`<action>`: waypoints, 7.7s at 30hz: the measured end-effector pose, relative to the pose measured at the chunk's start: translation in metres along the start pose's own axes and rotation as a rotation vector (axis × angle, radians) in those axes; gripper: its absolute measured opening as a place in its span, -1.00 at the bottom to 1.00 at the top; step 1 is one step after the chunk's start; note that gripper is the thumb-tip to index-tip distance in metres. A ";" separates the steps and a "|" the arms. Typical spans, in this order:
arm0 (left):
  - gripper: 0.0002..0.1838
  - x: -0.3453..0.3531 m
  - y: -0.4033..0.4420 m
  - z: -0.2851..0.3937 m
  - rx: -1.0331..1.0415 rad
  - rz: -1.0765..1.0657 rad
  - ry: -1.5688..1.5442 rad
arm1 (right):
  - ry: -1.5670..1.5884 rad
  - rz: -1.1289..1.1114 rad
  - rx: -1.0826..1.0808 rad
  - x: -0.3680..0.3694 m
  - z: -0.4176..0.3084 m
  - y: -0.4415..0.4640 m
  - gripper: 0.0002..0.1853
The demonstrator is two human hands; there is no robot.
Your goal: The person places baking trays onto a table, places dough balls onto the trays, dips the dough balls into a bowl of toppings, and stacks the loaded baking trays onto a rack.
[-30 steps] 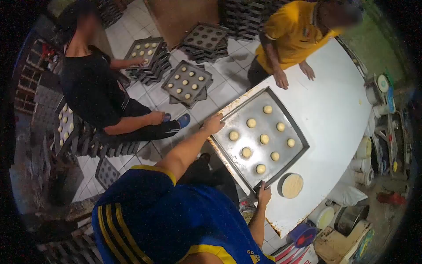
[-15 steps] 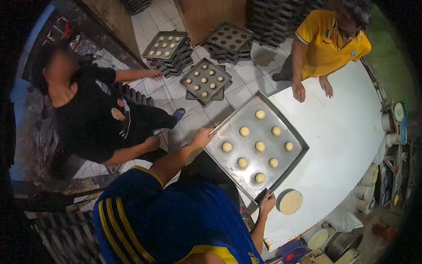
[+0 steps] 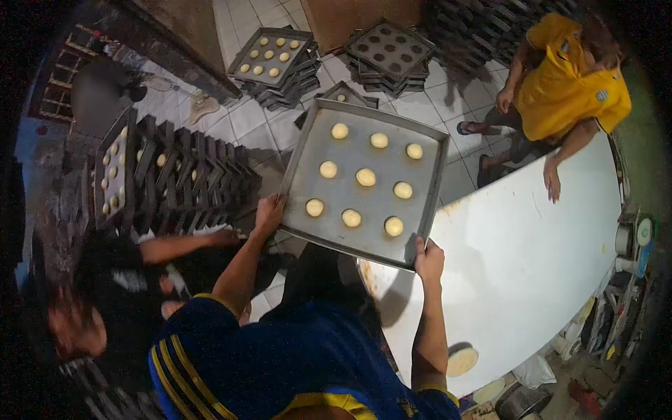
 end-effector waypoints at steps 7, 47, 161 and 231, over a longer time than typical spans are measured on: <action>-0.56 0.085 0.278 -0.119 -0.077 -0.003 -0.027 | -0.117 -0.008 -0.141 0.188 -0.113 0.256 -0.47; -0.62 0.019 -0.150 -0.349 -0.905 0.044 -0.691 | 0.685 -0.492 0.054 0.238 -0.195 0.050 -0.65; -0.43 0.261 -0.256 0.186 0.356 0.358 0.408 | -0.239 0.596 0.432 -0.180 0.390 -0.368 -0.65; -0.31 0.269 -0.245 0.188 0.273 0.266 0.445 | -0.424 0.797 0.800 -0.153 0.381 -0.380 -0.64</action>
Point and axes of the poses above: each hand's wrist, its own y-axis towards the middle knuckle, its own x-axis out of the palm, z = x × y, the point moved 10 cm from there along y, towards the middle knuckle, and after that the axes turned 6 degrees about z, right-handed, at the moved point
